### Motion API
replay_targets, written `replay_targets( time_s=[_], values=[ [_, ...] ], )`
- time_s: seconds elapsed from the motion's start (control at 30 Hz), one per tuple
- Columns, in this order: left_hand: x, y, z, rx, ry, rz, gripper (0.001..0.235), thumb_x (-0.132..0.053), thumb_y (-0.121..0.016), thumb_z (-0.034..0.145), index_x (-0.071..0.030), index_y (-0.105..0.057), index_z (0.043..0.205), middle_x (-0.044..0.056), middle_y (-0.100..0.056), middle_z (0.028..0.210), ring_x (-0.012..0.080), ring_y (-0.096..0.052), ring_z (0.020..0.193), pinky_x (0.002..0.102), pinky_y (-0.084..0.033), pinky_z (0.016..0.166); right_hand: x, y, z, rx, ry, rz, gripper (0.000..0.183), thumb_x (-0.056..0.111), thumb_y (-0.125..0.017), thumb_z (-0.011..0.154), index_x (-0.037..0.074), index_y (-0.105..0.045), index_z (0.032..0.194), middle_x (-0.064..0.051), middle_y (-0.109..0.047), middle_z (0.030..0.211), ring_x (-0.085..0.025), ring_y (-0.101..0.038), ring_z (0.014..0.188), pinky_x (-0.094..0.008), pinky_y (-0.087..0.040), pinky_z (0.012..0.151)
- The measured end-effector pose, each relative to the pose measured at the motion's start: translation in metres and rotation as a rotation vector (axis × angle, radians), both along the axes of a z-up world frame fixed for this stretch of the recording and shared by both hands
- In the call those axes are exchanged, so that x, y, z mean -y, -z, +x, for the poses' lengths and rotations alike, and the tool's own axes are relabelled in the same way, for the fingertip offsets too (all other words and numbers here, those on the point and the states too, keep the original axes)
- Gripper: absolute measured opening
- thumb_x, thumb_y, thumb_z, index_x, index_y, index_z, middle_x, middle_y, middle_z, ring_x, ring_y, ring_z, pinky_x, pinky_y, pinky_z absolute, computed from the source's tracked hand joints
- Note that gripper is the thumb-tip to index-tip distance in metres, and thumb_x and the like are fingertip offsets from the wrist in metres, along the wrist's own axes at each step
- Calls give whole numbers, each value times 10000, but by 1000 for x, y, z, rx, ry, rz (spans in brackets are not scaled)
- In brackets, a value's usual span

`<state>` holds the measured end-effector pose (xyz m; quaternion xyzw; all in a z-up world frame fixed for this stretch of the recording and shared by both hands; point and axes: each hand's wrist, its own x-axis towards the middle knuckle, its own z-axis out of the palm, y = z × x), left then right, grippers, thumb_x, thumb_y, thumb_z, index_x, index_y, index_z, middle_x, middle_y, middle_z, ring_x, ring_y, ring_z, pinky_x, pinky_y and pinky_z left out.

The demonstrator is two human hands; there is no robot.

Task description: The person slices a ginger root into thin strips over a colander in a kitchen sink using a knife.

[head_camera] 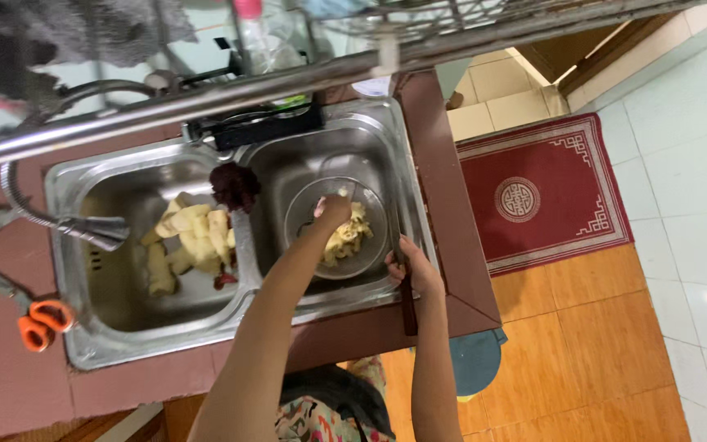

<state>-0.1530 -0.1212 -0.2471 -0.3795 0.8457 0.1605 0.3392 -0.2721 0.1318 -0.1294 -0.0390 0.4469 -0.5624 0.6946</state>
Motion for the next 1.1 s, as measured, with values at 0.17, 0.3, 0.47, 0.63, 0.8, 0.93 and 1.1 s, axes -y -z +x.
replay_targets(
  time_s=[0.17, 0.3, 0.47, 0.63, 0.8, 0.93, 1.1],
  values=[
    [12, -71, 26, -306, -12, 68, 245, -132, -738, 854, 18, -765, 1046, 240, -735, 1070, 322, -691, 917, 431, -590, 831, 18, 6, 16, -61, 6, 119, 432, 409, -514, 1048, -13, -570, 1117, -106, -640, 776, -134, -456, 532, -333, -379, 452],
    [-34, -136, 39, -451, -321, 202, 318, -166, -697, 925, 62, -614, 1132, 152, -706, 861, 220, -657, 627, 351, -588, 566, 45, -11, 39, -81, 49, 165, 251, 335, -549, 956, 110, -587, 1063, -91, -725, 830, -112, -427, 513, -295, -362, 480],
    [-95, -175, 55, -667, -502, 313, 249, -83, -625, 908, 0, -646, 1142, 111, -703, 862, 197, -676, 671, 335, -611, 569, 104, 5, 46, -125, -111, 162, 257, 312, -536, 988, 82, -645, 952, -19, -533, 657, -127, -431, 479, -298, -335, 446],
    [-90, -165, 91, -931, -589, 202, 258, -188, -681, 914, -44, -735, 1121, 114, -719, 988, 235, -688, 864, 423, -575, 816, 115, -6, 47, -281, -257, 77, 303, 252, -524, 1019, 3, -640, 892, -85, -572, 658, -172, -450, 493, -345, -393, 494],
    [-87, -184, 131, -985, -944, 65, 358, -240, -740, 937, -3, -641, 1186, 168, -755, 923, 264, -708, 784, 424, -574, 751, 107, -26, 48, 154, -279, -297, 336, 233, -462, 1029, -33, -659, 1079, -41, -553, 674, -135, -402, 489, -305, -330, 512],
    [-96, -197, 125, -1201, -1404, 933, 393, -148, -701, 949, 42, -522, 1244, 217, -717, 908, 251, -727, 654, 329, -587, 498, 106, -17, 43, -115, -288, -213, 396, 253, -398, 1027, -42, -638, 1139, -59, -572, 706, -155, -418, 538, -310, -325, 549],
    [-98, -195, 118, -1286, -1273, 1087, 482, -33, -756, 837, 49, -520, 1249, 184, -770, 790, 223, -773, 635, 268, -477, 394, 109, -20, 32, -215, -410, -186, 316, 216, -480, 1018, -16, -611, 1189, -40, -566, 753, -163, -479, 622, -308, -362, 621]
  ],
)
